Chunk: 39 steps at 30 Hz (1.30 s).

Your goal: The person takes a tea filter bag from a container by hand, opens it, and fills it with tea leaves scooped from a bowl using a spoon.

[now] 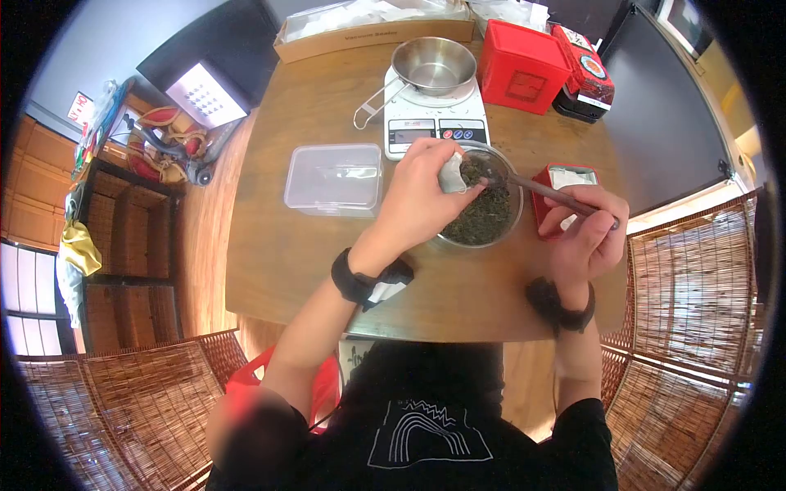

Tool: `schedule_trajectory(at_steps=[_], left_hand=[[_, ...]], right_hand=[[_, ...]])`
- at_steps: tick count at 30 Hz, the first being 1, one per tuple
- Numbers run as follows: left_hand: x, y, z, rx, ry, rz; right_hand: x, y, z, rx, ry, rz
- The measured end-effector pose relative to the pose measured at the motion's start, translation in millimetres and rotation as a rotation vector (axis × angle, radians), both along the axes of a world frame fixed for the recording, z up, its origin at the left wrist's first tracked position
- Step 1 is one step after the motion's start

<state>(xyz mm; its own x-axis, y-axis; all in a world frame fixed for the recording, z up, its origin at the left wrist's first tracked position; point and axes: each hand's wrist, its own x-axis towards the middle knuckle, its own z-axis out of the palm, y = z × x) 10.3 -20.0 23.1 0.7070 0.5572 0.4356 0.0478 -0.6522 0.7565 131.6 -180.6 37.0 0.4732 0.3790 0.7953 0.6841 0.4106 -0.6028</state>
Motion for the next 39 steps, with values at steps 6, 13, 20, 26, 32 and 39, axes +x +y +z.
schedule_trajectory(at_steps=[6,13,20,26,32,39], left_hand=[[-1,2,0,-0.003,0.003,-0.008],[0,0,3,-0.081,-0.003,-0.012],[1,1,0,-0.272,-0.028,-0.008],[3,-2,0,-0.369,-0.192,0.01],[3,0,-4,-0.388,-0.209,-0.011],[1,1,-1,-0.289,-0.112,-0.013]], right_hand=[[1,3,-1,0.048,-0.063,0.026],[-2,5,5,0.116,0.269,-0.083],[1,6,6,0.028,0.397,-0.258],[0,2,12,-0.247,0.382,0.03],[-5,8,9,-0.391,0.25,0.158],[-1,11,11,-0.391,0.198,-0.198]])
